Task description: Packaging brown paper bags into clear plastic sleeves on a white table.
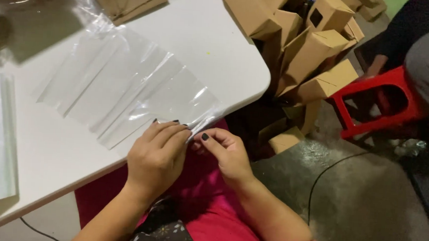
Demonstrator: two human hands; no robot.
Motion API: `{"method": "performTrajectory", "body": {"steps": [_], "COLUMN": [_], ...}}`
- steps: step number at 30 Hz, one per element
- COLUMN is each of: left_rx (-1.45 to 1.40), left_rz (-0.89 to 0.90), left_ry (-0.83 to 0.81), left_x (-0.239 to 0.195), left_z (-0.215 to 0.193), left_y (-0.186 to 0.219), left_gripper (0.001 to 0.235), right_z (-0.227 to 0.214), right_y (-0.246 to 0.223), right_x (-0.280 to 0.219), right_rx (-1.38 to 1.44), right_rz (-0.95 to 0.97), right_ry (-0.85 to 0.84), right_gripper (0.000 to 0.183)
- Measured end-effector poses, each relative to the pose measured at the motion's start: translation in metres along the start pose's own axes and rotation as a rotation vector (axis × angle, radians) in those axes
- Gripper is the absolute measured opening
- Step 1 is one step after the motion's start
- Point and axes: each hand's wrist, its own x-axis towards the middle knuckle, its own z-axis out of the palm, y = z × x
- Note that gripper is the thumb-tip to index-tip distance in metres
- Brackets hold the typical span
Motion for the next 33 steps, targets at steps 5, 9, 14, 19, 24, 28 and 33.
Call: {"method": "performTrajectory", "body": {"steps": [5,9,14,19,24,28,33], "left_rx": [-0.061,-0.151,-0.215,-0.245,-0.232,-0.265,-0.314], "left_rz": [-0.077,-0.205,-0.255,-0.252,-0.247,-0.242,-0.275], "left_ry": [0.016,0.01,-0.008,-0.029,-0.03,-0.036,-0.042], "left_x": [0.005,-0.002,0.004,0.01,0.009,0.01,0.017], "left_z": [0.019,0.036,0.031,0.027,0.029,0.029,0.025], "left_y": [-0.008,-0.02,-0.016,-0.012,-0.012,-0.012,-0.006], "left_gripper": [0.008,0.012,0.01,0.01,0.009,0.008,0.009], "right_z": [-0.045,-0.112,-0.23,-0.301,-0.321,-0.315,-0.257], "right_y": [0.002,-0.001,-0.006,0.042,0.054,0.018,-0.097], "right_x": [0.009,0.021,0.046,0.061,0.057,0.057,0.035], "right_rx": [-0.12,-0.637,-1.736,-2.034,-1.992,-1.983,-1.637], "right_rz": [-0.038,-0.139,-0.041,0.353,-0.002,-0.067,-0.012], "right_ry": [-0.012,0.009,-0.243,-0.406,-0.392,-0.406,-0.403], "right_gripper": [0.016,0.019,0.044,0.095,0.039,0.036,0.079]}}
